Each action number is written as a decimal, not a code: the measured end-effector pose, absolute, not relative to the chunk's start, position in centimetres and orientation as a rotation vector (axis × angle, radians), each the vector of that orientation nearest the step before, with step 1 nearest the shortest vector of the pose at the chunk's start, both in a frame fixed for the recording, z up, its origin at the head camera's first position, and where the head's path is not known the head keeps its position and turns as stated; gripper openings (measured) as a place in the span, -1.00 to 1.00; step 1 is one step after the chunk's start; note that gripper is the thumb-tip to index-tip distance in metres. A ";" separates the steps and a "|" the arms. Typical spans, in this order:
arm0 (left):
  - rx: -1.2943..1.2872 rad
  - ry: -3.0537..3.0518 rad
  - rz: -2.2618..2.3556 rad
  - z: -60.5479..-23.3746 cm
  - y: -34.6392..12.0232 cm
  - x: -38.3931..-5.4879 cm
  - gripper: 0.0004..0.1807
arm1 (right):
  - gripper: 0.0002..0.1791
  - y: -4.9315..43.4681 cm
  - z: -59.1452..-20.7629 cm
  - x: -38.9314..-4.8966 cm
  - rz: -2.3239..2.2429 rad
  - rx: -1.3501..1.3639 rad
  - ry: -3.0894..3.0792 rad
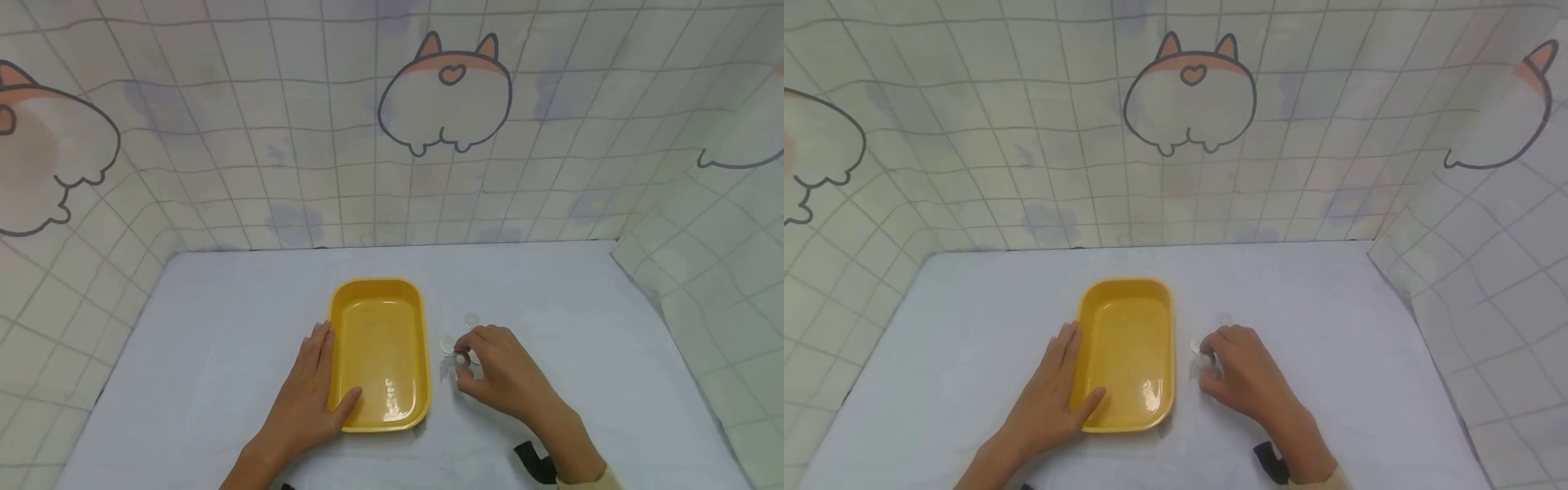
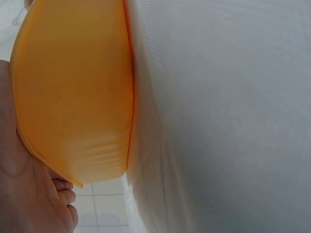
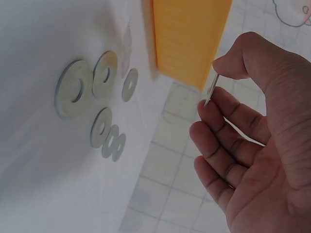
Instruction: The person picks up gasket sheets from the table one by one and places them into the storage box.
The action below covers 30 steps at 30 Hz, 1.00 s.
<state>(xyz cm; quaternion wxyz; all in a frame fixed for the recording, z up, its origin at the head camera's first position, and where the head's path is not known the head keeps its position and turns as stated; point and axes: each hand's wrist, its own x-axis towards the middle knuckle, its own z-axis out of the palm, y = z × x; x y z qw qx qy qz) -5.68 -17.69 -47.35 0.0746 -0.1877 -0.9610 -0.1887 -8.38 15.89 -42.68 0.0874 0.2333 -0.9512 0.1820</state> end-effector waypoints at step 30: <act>-0.562 -2.895 -0.624 -47.2 -17.8 -5.8 0.15 | -0.75 11.6 -41.3 -10.9 0.699 0.799 -2.921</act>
